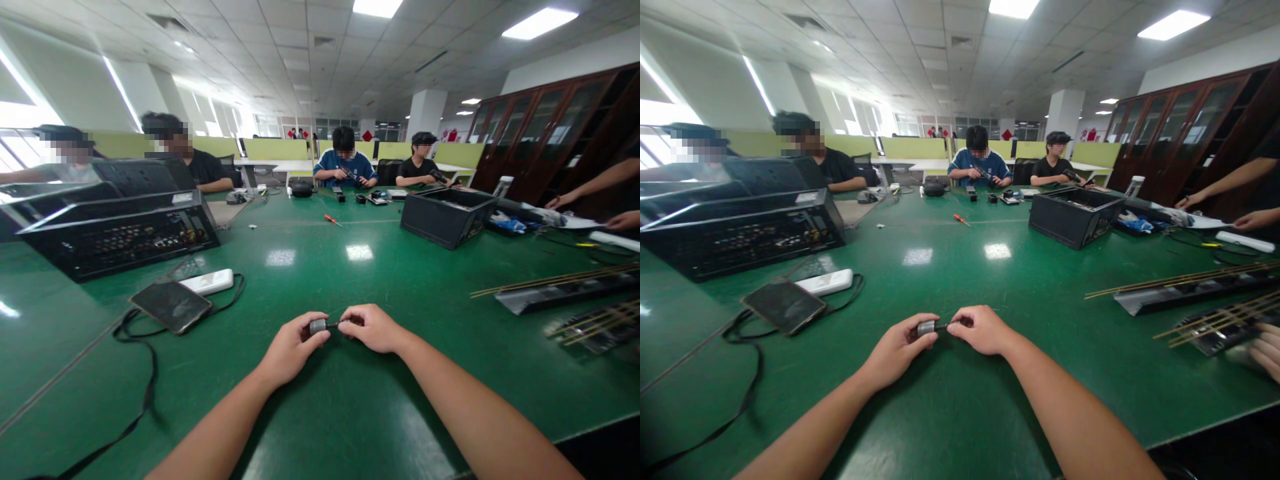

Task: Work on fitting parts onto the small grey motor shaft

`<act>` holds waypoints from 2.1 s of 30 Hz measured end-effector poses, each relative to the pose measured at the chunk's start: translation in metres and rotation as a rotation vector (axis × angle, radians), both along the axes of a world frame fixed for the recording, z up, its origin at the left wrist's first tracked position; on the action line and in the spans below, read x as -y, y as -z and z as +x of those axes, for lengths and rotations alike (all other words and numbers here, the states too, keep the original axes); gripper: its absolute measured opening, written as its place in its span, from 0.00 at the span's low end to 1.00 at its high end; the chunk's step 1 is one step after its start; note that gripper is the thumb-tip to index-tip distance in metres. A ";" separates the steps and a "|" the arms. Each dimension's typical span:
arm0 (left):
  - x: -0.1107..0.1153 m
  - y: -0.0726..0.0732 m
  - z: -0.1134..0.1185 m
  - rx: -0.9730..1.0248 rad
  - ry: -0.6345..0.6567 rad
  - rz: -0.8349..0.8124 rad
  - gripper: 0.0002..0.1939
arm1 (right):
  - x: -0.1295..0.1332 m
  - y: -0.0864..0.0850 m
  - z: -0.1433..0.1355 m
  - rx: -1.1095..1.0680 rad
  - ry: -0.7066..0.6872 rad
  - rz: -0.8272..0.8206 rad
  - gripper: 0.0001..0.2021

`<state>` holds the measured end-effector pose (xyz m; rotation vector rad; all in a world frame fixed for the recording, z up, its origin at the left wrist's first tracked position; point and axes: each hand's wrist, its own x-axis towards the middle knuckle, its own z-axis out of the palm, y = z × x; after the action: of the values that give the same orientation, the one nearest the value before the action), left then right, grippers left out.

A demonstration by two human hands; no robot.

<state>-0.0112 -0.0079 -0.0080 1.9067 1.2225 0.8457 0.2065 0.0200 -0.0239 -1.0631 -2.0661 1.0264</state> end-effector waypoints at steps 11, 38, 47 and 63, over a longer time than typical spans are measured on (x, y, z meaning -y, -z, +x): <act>0.002 -0.003 0.002 -0.003 -0.007 -0.016 0.19 | -0.003 -0.001 0.006 -0.008 -0.024 -0.063 0.10; 0.001 -0.006 0.002 0.005 0.001 -0.037 0.19 | -0.009 -0.003 0.018 -0.053 -0.048 -0.163 0.11; 0.001 -0.004 0.001 0.012 0.008 -0.036 0.18 | -0.011 -0.005 0.023 -0.056 -0.064 -0.189 0.11; 0.002 -0.005 0.002 0.027 -0.005 -0.060 0.18 | -0.013 -0.008 0.026 -0.075 -0.070 -0.216 0.11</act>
<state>-0.0096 -0.0095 -0.0030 1.8392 1.2235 0.8257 0.2329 0.0330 -0.0160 -1.0457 -1.9778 1.3291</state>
